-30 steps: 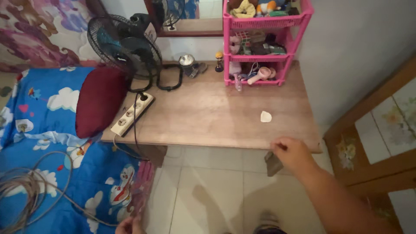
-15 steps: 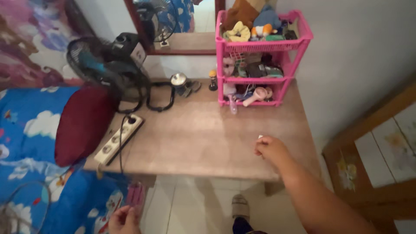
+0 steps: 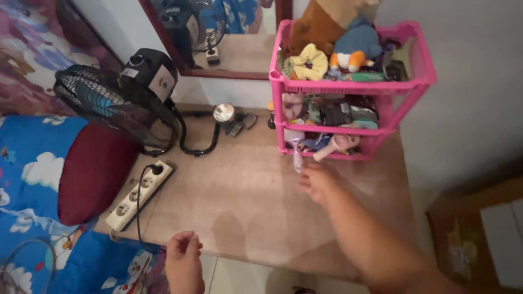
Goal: The person coils the cord of a black hair dryer and places it in a wooden cabinet. They then pick up a pink hairbrush, unplug a fan, coil its cord, and carry the power strip and fan cord out of the room.
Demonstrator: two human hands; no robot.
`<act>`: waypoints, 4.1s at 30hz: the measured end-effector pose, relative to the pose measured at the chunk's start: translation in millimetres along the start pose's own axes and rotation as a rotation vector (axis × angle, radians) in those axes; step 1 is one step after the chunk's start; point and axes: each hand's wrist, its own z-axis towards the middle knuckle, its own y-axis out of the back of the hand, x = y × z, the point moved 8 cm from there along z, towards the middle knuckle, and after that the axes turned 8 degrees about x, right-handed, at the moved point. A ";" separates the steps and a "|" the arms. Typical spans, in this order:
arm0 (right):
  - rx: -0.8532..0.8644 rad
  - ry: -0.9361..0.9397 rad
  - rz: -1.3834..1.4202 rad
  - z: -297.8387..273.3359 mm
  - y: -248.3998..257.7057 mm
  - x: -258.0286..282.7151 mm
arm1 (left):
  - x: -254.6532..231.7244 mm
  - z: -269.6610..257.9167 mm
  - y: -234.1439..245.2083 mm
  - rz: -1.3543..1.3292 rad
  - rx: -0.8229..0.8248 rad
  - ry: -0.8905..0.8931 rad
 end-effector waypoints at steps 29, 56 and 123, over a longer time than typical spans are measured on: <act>0.140 -0.034 -0.059 -134.7 27.3 23.3 | 1.4 96.4 -183.0 0.104 0.608 0.009; 0.237 0.008 -0.958 -97.7 -48.5 1.0 | 19.4 80.8 -199.3 -0.252 0.613 0.773; -0.399 0.376 -0.249 -95.3 121.3 42.3 | 86.8 116.4 -190.6 0.042 0.647 0.679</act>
